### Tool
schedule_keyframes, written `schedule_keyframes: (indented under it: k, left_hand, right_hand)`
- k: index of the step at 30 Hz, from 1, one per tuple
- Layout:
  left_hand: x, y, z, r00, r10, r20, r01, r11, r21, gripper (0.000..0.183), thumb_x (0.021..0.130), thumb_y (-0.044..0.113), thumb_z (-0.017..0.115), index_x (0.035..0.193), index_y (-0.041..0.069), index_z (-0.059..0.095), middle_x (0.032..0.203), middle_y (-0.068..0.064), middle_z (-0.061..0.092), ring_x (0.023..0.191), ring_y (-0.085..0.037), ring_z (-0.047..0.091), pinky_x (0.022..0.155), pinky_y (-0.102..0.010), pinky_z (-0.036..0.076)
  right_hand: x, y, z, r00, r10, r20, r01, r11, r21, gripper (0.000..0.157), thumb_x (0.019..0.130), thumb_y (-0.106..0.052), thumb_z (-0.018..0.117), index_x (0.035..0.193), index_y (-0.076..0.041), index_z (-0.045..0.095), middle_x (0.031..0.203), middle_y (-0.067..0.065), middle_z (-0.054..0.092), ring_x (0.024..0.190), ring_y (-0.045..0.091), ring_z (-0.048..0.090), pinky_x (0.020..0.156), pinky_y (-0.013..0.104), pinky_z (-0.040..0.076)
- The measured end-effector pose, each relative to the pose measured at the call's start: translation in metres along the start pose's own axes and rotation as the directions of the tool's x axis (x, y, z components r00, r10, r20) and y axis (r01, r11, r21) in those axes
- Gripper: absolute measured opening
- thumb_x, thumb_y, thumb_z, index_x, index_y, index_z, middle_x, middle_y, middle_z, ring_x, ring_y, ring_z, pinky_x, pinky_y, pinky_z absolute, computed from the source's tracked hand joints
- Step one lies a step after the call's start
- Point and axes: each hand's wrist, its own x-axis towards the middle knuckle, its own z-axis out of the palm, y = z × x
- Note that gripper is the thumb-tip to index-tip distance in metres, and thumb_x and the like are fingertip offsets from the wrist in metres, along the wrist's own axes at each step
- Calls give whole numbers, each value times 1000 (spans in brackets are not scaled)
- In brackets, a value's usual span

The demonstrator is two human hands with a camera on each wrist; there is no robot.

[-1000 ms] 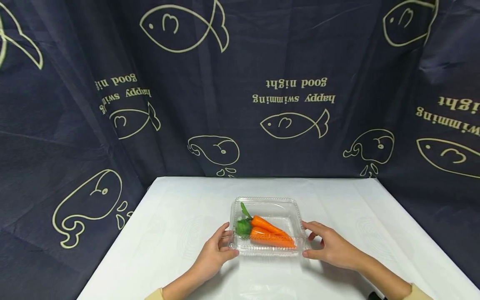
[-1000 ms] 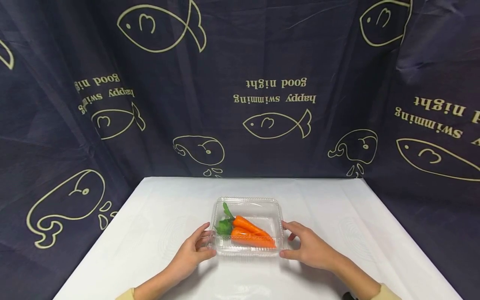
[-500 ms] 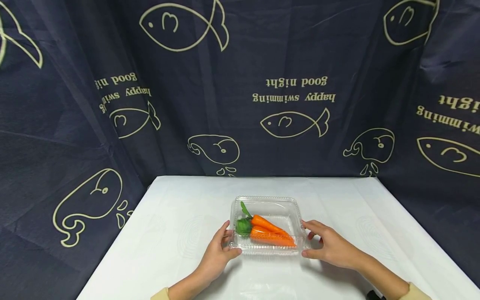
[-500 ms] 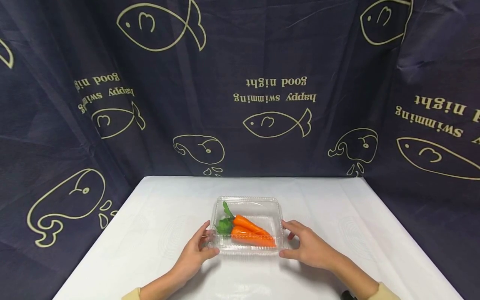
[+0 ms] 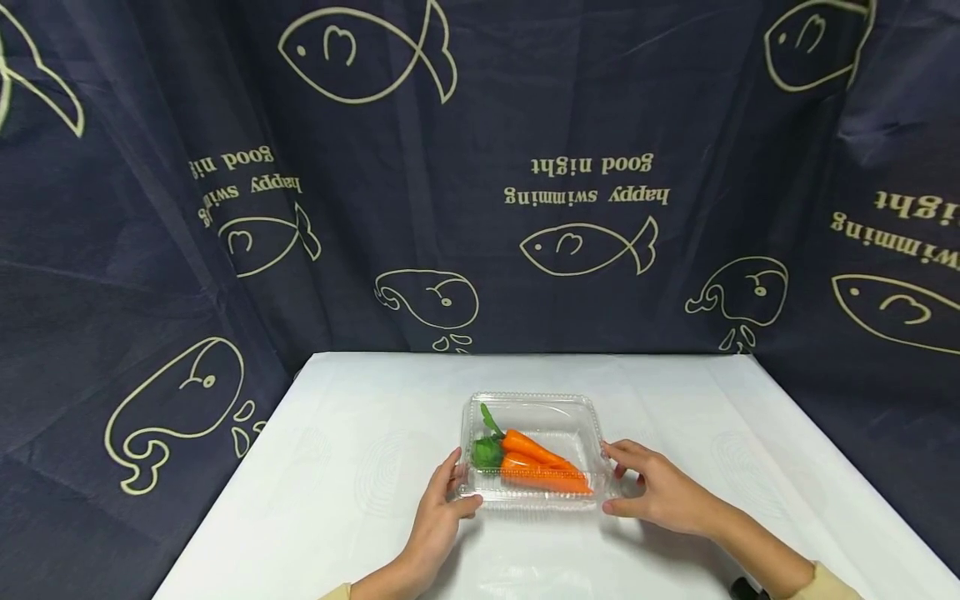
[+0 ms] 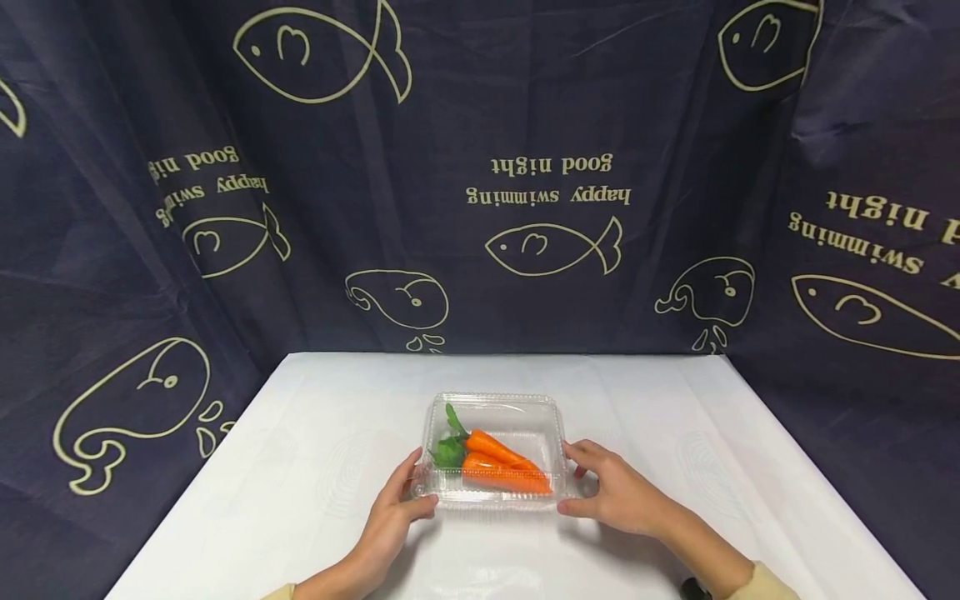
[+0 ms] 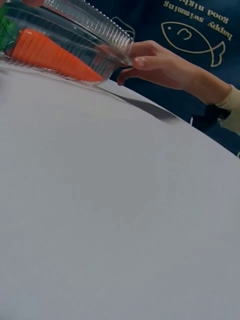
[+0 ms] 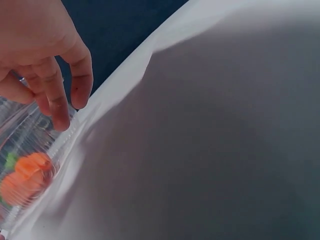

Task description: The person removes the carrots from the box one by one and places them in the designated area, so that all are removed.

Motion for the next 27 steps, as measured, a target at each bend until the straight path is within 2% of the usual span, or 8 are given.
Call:
schedule_keyframes:
  k: [5,9,13,17,24,27]
  left_hand:
    - [0,-2,2,1000,10,-22,-10,1000,3,76,88,11,66,156,7,32,141,-18,42,113,-26,51,81,-31,55]
    - [1,-4,4,999,18,-34,-18,1000,15,73,90,12,64,156,9,33,138,-17,45,106,-21,53,80,-32,55]
    - [0,-5,7,998,30,-54,-29,999,25,71,91,13,64,156,10,34,138,-17,48,110,-23,54,79,-30,55]
    - [-1,-6,9,996,46,-78,-42,998,49,67,93,13,65,154,11,37,137,-16,51,122,-29,51,77,-24,55]
    - [-2,-8,11,991,76,-112,-65,993,95,57,95,16,66,148,12,45,131,-15,56,117,-27,53,75,-21,55]
    - [-1,-9,12,989,94,-117,-82,991,102,53,98,17,63,148,12,45,130,-16,57,120,-29,55,75,-21,55]
  right_hand:
    - [2,1,0,1000,0,3,0,1000,1,83,84,-41,81,147,3,48,126,1,60,97,13,58,74,27,52]
    - [3,2,-1,1000,13,7,-13,1000,2,84,84,-42,81,146,3,48,127,0,60,98,12,58,75,28,52]
    - [3,3,-1,1000,9,6,-9,1000,-4,83,84,-42,81,146,3,49,126,0,60,98,14,59,75,29,53]
    - [3,3,-2,1000,-2,5,2,1000,-5,83,84,-42,81,145,5,49,126,1,61,97,15,59,74,29,52]
    - [3,3,-2,1000,-5,13,5,1000,-3,84,84,-42,80,145,5,48,129,3,61,97,13,59,73,28,52]
    - [4,3,-2,1000,-14,9,14,1000,-2,84,84,-42,81,145,6,47,128,3,61,97,13,59,73,28,52]
